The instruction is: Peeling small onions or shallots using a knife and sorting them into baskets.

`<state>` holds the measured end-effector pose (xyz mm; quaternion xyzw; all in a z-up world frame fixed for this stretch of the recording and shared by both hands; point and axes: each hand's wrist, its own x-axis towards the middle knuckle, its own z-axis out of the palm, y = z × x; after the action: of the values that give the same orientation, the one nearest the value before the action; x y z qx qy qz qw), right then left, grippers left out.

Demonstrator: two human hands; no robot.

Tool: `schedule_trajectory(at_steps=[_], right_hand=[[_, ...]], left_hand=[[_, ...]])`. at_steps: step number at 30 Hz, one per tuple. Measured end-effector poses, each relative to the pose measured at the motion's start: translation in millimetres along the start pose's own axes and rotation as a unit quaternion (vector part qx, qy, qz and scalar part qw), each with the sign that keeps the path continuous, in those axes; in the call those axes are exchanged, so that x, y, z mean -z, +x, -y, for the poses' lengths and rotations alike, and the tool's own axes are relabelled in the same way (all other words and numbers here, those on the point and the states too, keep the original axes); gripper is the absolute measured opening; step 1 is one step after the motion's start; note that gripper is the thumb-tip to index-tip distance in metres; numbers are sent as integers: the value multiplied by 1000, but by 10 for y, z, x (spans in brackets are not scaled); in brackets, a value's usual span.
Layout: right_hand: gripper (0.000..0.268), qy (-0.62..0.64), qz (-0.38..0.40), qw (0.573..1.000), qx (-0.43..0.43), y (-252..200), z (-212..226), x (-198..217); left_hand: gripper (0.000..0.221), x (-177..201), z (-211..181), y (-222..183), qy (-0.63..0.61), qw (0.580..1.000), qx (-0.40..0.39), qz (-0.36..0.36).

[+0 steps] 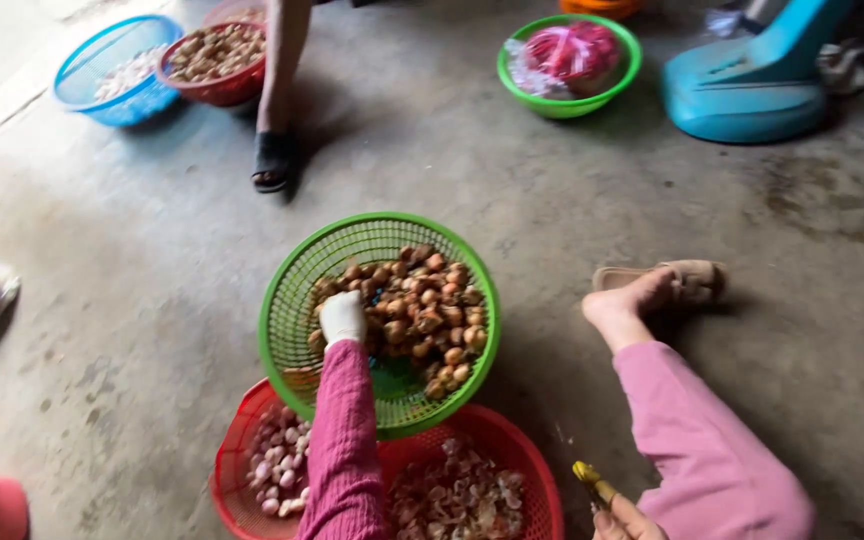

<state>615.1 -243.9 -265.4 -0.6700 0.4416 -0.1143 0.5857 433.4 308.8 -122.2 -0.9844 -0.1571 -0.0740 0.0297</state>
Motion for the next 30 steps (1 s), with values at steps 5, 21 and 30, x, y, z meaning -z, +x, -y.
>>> schedule_trajectory(at_steps=[5, 21, 30], right_hand=[[70, 148, 203, 967, 29, -2690, 572, 2345], [75, 91, 738, 658, -120, -4455, 759, 3980], [58, 71, 749, 639, -163, -4527, 394, 3746]], left_hand=[[33, 583, -218, -410, -324, 924, 175, -103], [38, 2692, -1607, -3945, -821, 496, 219, 180], [33, 2563, -1470, -4043, -909, 306, 224, 171]])
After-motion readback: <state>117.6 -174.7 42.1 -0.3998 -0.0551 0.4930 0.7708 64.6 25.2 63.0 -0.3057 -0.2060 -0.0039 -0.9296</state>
